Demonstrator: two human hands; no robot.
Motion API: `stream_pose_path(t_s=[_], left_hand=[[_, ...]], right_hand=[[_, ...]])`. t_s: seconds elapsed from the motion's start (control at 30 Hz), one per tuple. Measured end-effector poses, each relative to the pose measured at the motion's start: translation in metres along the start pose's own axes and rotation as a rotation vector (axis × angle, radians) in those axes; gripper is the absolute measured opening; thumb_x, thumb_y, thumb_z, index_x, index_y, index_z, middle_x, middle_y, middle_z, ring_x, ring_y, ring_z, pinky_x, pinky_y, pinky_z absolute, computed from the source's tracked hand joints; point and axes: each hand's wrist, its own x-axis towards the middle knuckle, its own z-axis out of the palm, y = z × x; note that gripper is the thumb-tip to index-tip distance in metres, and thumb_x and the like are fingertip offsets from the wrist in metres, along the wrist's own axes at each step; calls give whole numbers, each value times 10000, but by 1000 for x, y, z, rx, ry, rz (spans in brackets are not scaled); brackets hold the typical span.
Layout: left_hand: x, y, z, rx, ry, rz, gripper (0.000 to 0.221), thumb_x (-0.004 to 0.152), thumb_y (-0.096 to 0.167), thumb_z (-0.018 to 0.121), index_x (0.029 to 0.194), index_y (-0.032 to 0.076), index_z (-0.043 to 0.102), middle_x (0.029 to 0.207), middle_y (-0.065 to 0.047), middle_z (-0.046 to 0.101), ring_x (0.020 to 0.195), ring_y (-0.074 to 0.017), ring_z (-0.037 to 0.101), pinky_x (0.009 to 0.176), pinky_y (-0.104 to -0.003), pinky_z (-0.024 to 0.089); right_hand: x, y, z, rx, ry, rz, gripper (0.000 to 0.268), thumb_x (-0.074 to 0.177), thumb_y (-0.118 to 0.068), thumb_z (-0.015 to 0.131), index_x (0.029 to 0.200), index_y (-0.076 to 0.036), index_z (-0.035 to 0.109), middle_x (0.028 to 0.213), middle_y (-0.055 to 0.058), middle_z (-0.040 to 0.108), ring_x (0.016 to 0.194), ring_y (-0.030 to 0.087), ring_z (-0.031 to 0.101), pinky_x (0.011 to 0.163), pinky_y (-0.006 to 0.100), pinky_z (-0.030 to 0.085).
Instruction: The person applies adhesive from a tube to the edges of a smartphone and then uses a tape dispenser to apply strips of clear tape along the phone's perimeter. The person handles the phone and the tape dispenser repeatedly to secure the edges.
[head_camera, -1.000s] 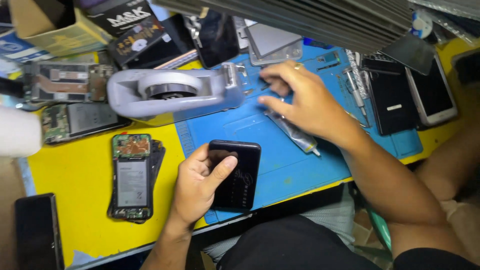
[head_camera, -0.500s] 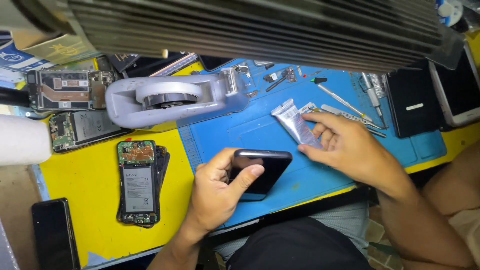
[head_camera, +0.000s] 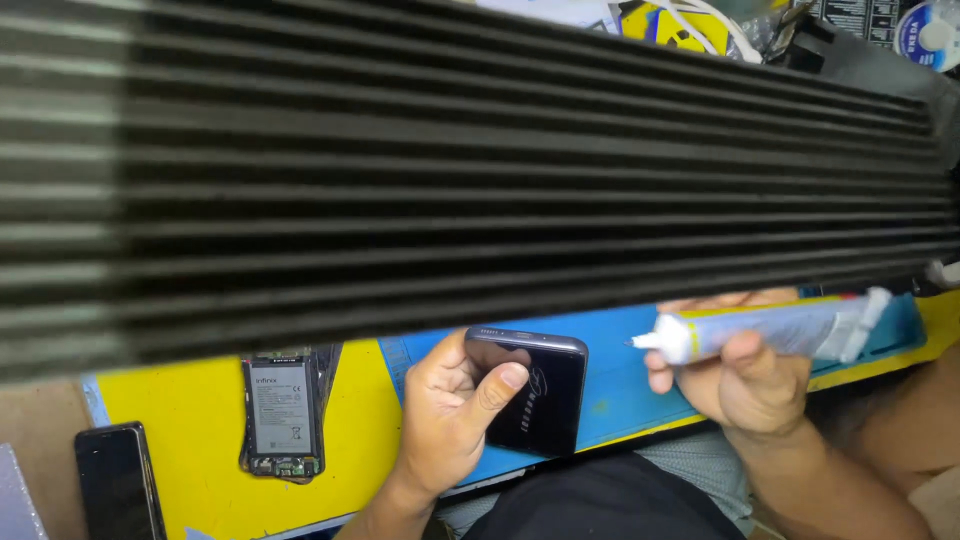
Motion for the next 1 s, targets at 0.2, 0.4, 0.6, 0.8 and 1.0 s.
stream_pose_path(t_s=[0.2,0.4,0.6,0.8,1.0], left_hand=[[-4,-10,6,-51,14,-21,267,868,208,785,962,-41,802,959,-149,824,903,-196,776,848,-310,638],[-12,-5,10,68,85,-38,259,825,222,812,909,-23,816,874,-117,845,796,-150,779,750,-268,640],[-16,6,15,98,95,95,213,847,210,806,927,19,759,842,-59,807,781,-138,750,747,-269,617],[-19,11,18,143,104,159,198,857,212,802,920,34,743,817,-37,798,764,-118,735,737,-254,593],[-21,15,20,201,120,205,201,849,217,809,925,42,745,816,-28,810,752,-104,745,723,-245,604]], right_hand=[[-22,10,12,-156,-10,-150,286,956,-125,733,1174,38,645,910,295,723,806,453,762,829,602,645],[-7,18,31,-561,-126,-506,257,1057,-300,612,1245,-145,529,1107,297,647,846,397,809,734,425,769],[0,17,39,-632,-190,-682,178,1111,-252,503,1234,-124,481,1144,233,602,845,363,812,748,384,794],[-3,15,36,-630,-207,-674,178,1104,-258,524,1205,-121,473,1148,240,609,839,379,820,744,404,802],[-2,14,32,-635,-222,-679,162,1098,-259,528,1172,-126,473,1139,240,614,828,372,824,728,397,805]])
